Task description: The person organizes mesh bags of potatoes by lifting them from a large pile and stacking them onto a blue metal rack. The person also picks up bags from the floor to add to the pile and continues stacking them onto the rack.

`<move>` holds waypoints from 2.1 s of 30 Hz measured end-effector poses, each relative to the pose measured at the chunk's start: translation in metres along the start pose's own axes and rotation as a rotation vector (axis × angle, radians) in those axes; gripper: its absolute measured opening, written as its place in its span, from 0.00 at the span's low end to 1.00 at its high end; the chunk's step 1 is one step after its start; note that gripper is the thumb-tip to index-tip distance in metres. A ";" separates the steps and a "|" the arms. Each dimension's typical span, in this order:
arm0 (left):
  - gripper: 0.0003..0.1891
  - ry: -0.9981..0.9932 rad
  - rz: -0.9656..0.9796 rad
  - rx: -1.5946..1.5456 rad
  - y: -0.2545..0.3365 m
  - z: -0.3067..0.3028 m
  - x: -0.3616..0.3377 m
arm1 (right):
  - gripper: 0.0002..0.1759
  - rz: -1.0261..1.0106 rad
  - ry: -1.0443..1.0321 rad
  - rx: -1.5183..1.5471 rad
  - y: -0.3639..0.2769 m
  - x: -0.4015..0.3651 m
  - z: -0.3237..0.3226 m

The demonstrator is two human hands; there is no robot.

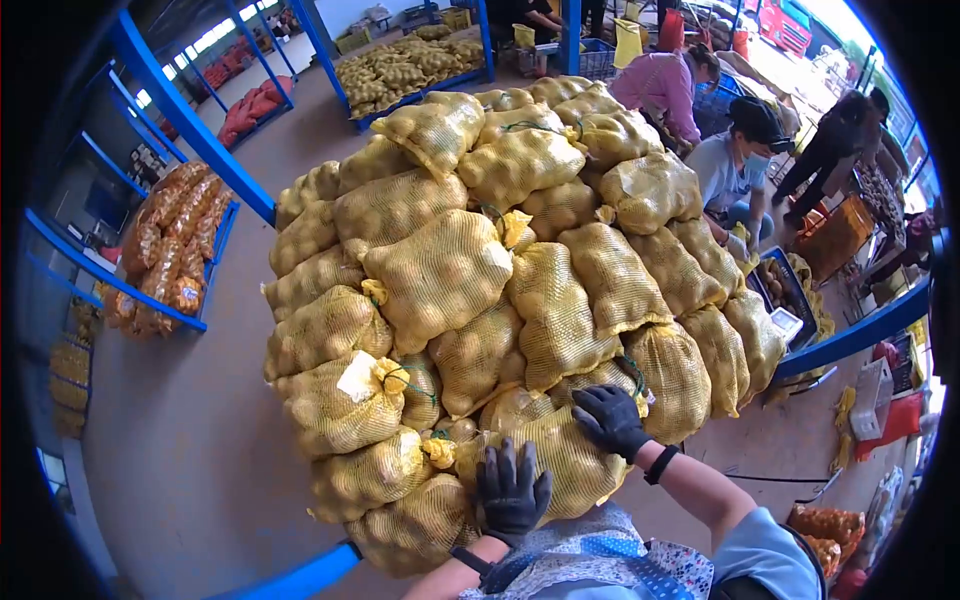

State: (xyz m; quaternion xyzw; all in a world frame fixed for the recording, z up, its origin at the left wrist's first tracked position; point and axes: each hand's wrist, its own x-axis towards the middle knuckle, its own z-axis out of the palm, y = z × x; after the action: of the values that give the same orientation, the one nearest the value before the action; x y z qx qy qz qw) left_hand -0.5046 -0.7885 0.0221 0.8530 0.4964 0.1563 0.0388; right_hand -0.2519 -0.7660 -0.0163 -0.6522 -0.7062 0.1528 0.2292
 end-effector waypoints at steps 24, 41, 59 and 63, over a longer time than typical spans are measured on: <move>0.33 0.180 -0.334 0.312 -0.137 0.073 0.332 | 0.34 -0.350 0.409 -0.330 -0.034 0.689 -0.025; 0.36 0.263 -0.232 0.114 -0.147 0.070 0.320 | 0.38 -0.210 0.433 -0.360 -0.070 0.323 -0.328; 0.24 -0.649 -0.750 -1.499 0.027 0.069 0.229 | 0.42 0.754 -0.114 0.880 0.193 -0.042 -0.113; 0.26 -0.654 -0.732 -1.554 0.027 0.076 0.217 | 0.47 0.733 -0.192 0.766 0.163 0.000 -0.108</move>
State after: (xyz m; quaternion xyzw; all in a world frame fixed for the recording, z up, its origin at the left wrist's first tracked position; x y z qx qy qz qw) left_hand -0.3594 -0.6086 0.0053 0.3784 0.4550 0.1750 0.7868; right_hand -0.0568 -0.7585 -0.0089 -0.7088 -0.3435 0.5284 0.3169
